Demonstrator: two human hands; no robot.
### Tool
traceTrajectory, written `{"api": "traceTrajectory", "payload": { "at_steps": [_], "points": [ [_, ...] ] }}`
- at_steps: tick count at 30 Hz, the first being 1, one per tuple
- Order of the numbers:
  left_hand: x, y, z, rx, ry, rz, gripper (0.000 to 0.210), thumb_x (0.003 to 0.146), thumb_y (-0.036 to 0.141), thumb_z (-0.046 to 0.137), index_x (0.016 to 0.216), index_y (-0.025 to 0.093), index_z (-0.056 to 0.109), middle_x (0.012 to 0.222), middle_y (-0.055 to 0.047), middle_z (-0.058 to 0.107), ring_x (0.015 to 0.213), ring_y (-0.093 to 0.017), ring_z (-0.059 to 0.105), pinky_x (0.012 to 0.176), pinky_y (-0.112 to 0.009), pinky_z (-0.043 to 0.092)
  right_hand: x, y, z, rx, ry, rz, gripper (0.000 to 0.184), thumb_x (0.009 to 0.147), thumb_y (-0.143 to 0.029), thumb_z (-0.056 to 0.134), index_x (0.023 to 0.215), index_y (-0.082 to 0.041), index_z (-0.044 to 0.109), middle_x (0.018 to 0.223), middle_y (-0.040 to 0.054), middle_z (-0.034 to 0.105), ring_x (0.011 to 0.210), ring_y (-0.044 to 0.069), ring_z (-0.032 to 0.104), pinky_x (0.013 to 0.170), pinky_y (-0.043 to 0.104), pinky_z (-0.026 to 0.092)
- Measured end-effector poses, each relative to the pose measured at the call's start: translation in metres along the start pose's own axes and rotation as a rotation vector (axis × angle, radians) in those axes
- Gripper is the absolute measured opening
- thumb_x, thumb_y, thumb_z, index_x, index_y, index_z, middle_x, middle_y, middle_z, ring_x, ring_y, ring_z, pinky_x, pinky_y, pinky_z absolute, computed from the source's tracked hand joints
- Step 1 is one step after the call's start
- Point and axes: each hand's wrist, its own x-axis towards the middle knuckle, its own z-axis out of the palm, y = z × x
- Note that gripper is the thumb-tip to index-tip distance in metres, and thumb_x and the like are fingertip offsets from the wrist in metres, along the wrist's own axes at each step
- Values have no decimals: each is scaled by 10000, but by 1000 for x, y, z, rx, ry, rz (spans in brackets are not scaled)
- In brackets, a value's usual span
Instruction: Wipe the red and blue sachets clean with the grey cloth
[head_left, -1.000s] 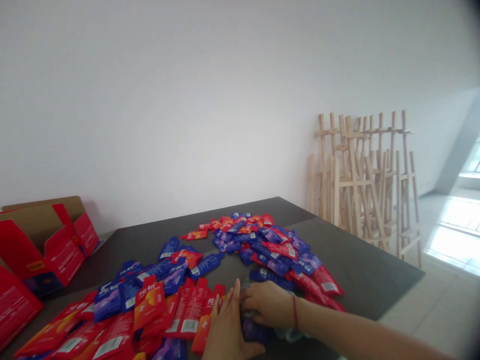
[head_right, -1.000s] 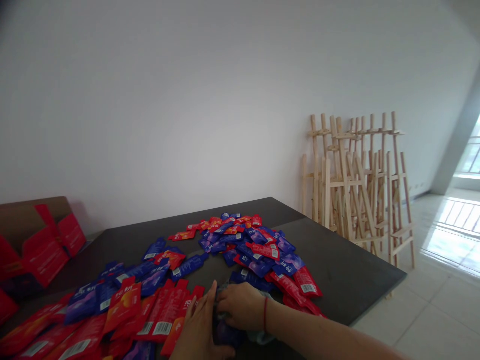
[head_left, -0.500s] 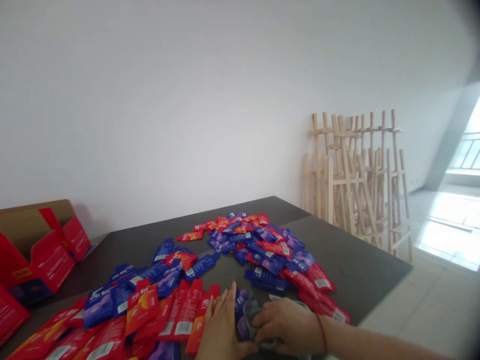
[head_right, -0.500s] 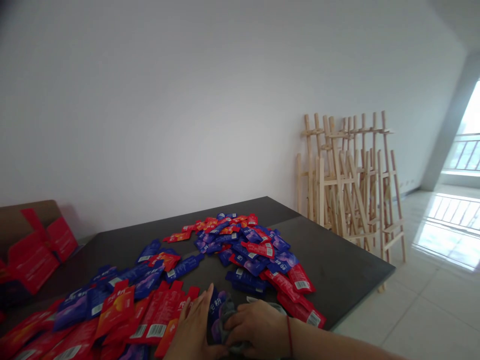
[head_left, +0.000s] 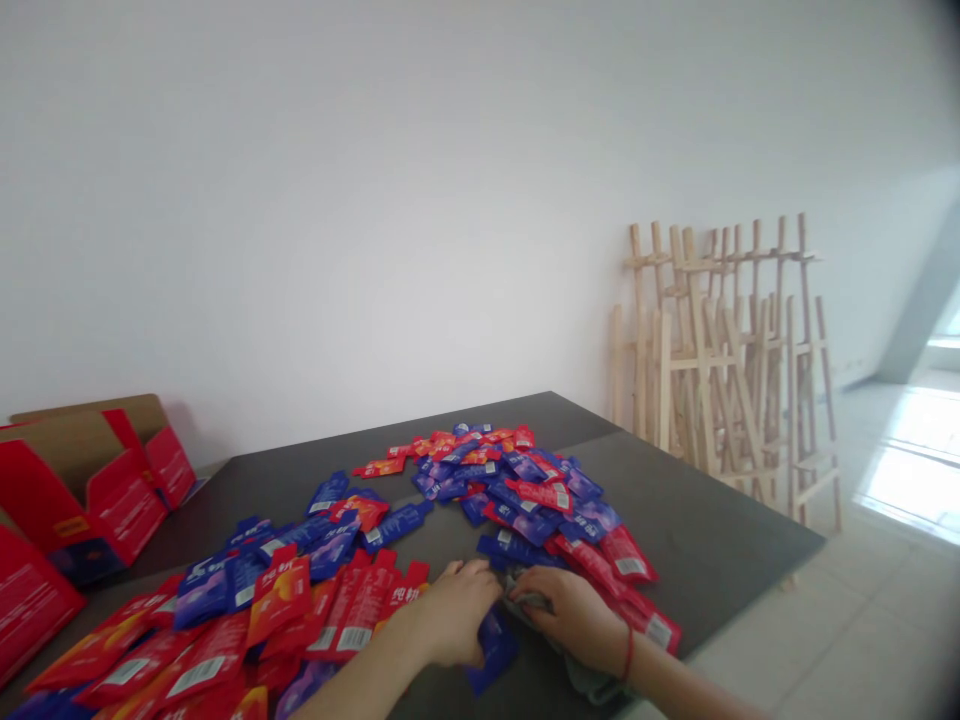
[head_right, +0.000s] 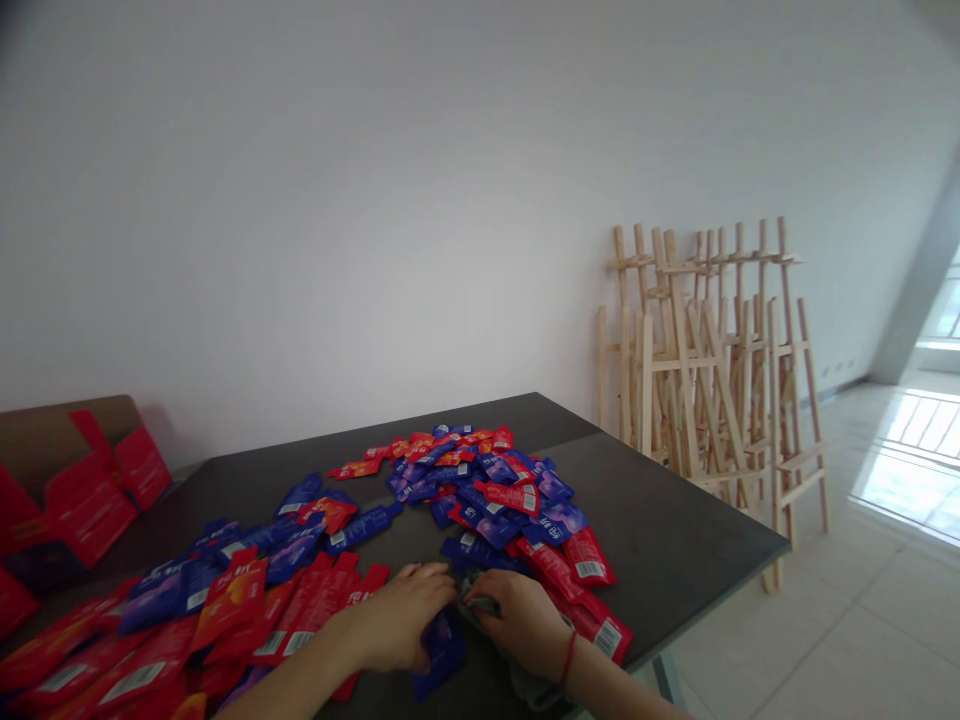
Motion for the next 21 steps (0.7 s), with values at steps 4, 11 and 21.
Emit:
{"api": "traceTrajectory", "payload": {
  "at_steps": [4,11,21],
  "points": [
    [7,3,-8,236,-14,104,346,703,201,826,1019,182,685,1083,-98,706,1120,-302,619,997,-431,464,-3,-1,2,-6,45,-23,236,857,-201,595,1013,-244,767,1083,55,773,1023,272,701,932,346,524],
    [-13,7,-9,218,221,203,121,892,114,626,914,232,606,950,10,680,948,-191,610,911,-325,462,-6,-2,5,-13,66,-47,240,866,-204,588,1017,-270,764,1086,41,764,1023,284,702,924,348,536],
    [-42,-6,77,-145,425,-79,589,698,-78,482,1181,234,610,1410,-67,603,1322,-222,546,1130,-406,442,-11,-8,-1,-117,-39,-136,300,888,-202,584,1131,-233,756,1257,62,718,1137,234,657,992,314,495]
  ]
}}
